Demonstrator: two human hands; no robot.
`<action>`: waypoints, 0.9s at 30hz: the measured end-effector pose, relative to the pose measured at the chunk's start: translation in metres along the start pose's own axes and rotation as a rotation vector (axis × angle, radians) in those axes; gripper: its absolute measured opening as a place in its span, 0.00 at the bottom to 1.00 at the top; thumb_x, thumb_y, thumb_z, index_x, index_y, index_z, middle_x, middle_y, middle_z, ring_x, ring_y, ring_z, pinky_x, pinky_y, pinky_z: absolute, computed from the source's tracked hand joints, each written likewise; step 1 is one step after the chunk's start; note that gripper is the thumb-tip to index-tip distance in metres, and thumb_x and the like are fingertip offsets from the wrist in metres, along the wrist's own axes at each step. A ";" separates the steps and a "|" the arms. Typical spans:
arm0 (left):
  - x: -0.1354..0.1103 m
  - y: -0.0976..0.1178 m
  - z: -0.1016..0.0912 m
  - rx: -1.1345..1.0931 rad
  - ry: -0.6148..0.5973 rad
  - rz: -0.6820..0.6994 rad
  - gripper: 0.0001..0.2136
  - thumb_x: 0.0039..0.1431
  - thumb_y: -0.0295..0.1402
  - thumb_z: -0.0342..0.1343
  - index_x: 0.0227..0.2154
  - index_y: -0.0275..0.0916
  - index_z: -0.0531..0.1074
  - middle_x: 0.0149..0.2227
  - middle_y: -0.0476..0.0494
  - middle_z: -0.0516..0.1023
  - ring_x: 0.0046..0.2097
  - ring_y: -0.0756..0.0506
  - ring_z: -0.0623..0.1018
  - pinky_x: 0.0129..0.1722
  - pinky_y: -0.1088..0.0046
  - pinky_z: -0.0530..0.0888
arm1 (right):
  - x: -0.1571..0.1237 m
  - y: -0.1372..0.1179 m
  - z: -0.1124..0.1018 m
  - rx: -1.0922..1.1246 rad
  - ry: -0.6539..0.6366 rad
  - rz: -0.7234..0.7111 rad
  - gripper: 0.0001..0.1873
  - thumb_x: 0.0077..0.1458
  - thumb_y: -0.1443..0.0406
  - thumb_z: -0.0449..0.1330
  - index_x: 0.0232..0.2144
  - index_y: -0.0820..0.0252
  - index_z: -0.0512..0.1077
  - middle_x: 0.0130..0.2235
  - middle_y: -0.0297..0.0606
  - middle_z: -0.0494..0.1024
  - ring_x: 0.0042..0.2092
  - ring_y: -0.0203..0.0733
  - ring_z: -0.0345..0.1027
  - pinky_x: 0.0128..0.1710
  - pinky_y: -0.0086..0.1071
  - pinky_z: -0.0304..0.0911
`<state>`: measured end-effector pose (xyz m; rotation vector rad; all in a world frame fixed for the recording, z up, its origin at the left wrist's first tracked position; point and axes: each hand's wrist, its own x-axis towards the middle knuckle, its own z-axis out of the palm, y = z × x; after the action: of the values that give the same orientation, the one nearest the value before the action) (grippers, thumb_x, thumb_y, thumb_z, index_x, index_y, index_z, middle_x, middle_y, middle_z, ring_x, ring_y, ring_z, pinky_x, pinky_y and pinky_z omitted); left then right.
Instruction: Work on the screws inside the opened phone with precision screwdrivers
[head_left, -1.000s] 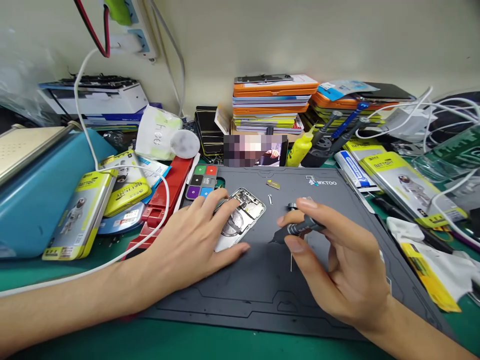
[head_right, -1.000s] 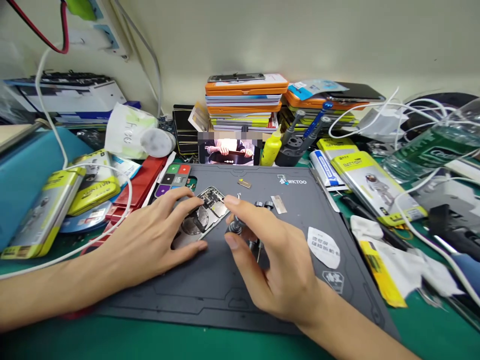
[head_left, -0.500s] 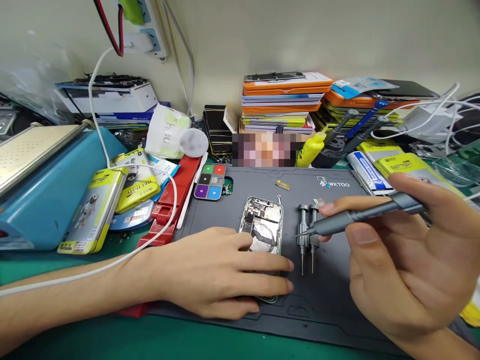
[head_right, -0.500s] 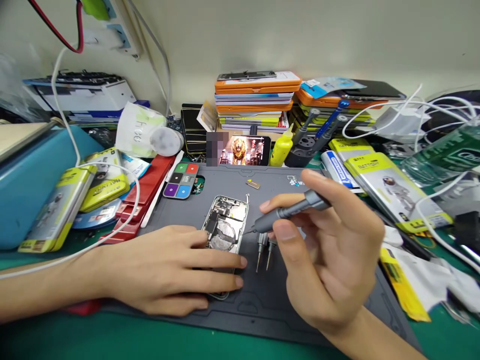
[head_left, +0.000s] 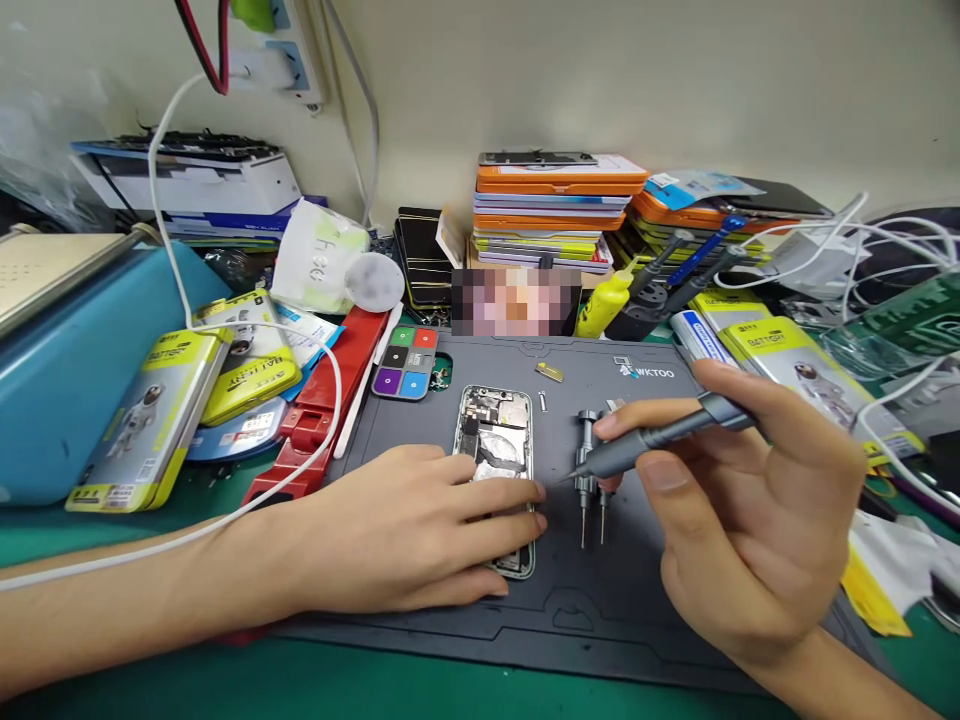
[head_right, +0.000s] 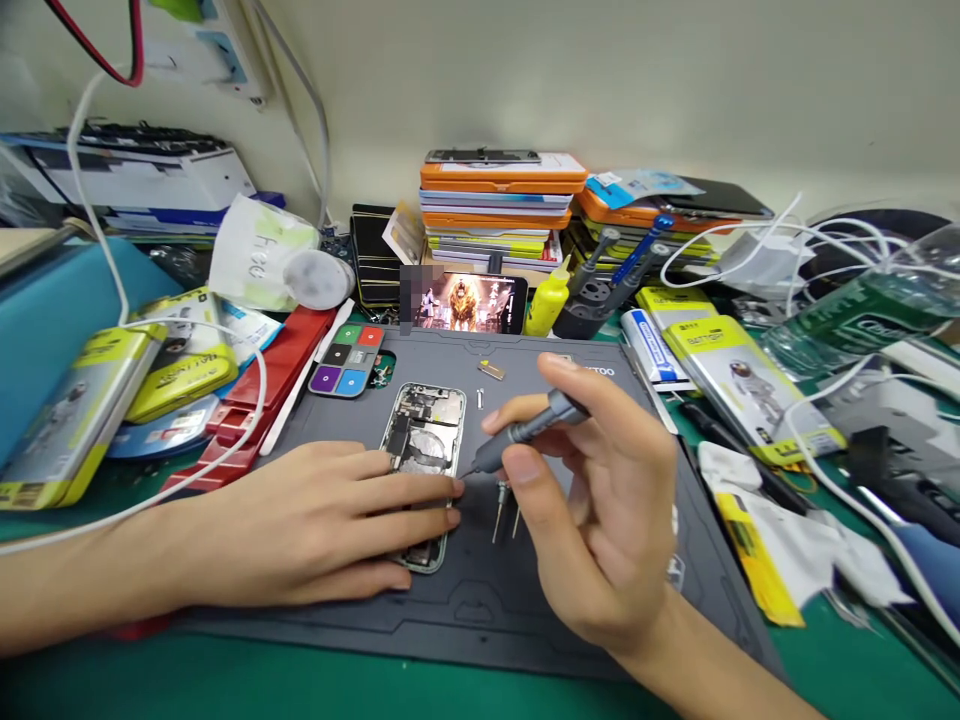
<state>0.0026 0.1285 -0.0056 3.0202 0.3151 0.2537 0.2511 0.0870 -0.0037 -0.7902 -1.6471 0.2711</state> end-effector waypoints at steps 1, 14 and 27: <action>-0.001 0.000 0.001 0.005 0.018 -0.022 0.22 0.79 0.44 0.44 0.67 0.41 0.68 0.70 0.49 0.68 0.44 0.45 0.80 0.35 0.62 0.73 | -0.001 0.000 0.000 0.005 -0.006 -0.009 0.41 0.57 0.82 0.60 0.69 0.53 0.66 0.57 0.43 0.71 0.46 0.41 0.78 0.35 0.34 0.80; 0.001 -0.007 -0.005 -0.101 -0.075 -0.032 0.27 0.72 0.35 0.48 0.71 0.41 0.59 0.77 0.49 0.53 0.53 0.42 0.82 0.43 0.61 0.79 | -0.005 -0.004 0.002 -0.027 0.023 0.113 0.36 0.60 0.78 0.61 0.67 0.51 0.67 0.58 0.48 0.73 0.45 0.43 0.79 0.34 0.35 0.80; 0.001 -0.009 -0.001 -0.149 0.091 -0.198 0.23 0.71 0.52 0.57 0.58 0.43 0.65 0.62 0.45 0.71 0.44 0.43 0.81 0.31 0.64 0.74 | -0.005 -0.005 0.005 0.056 -0.113 0.198 0.36 0.66 0.77 0.57 0.71 0.48 0.60 0.49 0.43 0.74 0.48 0.43 0.75 0.35 0.34 0.83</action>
<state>0.0020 0.1380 -0.0055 2.8110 0.5716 0.3807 0.2448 0.0816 -0.0057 -0.9109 -1.6605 0.5075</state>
